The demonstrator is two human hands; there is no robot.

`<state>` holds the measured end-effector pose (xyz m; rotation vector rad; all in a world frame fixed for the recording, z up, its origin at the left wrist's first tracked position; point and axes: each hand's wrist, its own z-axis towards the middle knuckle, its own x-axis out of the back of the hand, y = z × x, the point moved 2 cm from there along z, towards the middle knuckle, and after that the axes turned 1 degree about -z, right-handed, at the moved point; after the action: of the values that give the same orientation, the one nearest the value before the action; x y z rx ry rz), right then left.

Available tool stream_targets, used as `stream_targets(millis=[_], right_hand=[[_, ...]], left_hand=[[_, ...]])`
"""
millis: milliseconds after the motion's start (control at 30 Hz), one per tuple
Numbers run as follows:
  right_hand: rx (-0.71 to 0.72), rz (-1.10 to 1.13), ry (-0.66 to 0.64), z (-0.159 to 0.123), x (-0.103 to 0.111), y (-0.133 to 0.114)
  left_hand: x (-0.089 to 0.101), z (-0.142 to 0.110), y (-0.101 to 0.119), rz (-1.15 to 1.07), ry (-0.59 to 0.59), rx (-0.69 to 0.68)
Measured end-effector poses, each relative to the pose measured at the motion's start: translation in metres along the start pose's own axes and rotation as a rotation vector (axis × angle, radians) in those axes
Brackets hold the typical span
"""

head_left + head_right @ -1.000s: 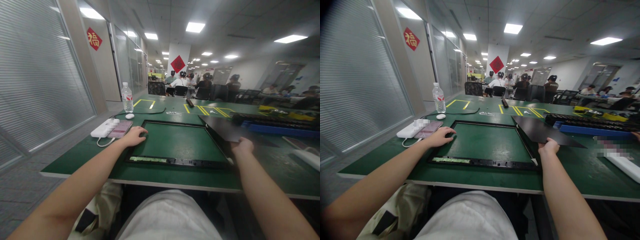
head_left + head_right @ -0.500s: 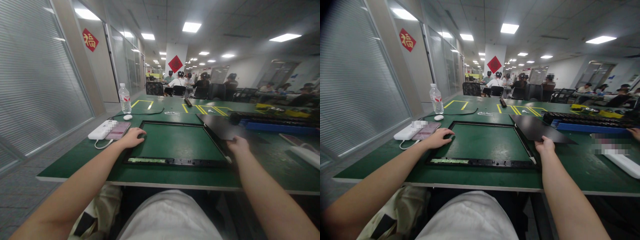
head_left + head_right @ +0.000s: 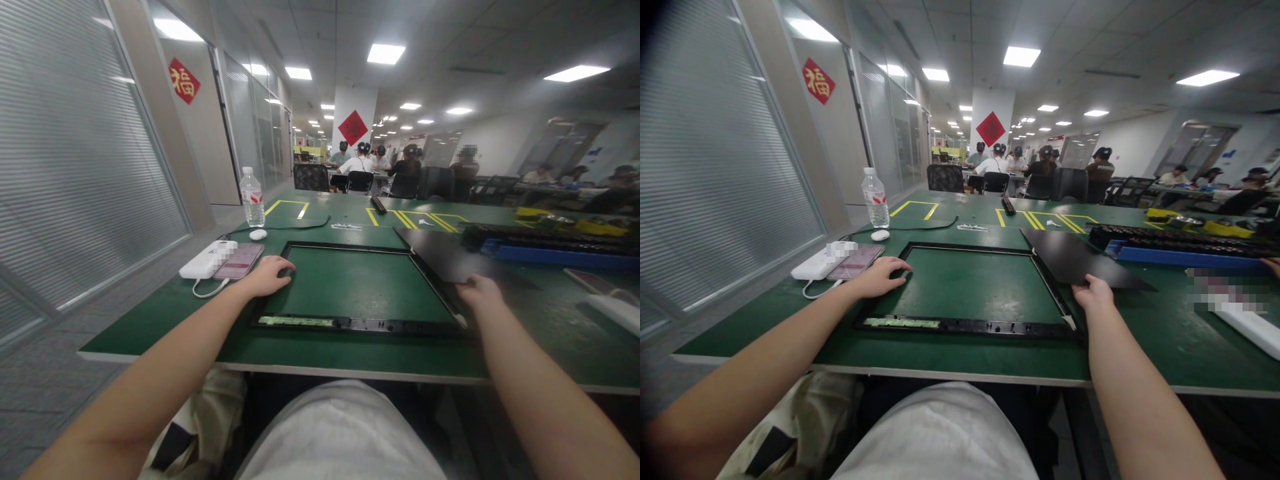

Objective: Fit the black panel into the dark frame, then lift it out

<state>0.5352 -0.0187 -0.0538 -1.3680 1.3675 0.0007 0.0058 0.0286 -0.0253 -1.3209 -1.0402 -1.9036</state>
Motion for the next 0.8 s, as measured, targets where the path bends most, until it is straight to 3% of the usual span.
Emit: stream_targets(millis=[367, 800], right_hand=[[-0.029, -0.017, 0.016, 0.004, -0.0003, -0.0001], [-0.011, -0.026, 0.025, -0.0035, -0.0028, -0.0005]], left_hand=[[-0.0008, 0.0002, -0.0014, -0.04, 0.038, 0.002], [0.0024, -0.0019, 0.0039, 0.002, -0.007, 0.013]])
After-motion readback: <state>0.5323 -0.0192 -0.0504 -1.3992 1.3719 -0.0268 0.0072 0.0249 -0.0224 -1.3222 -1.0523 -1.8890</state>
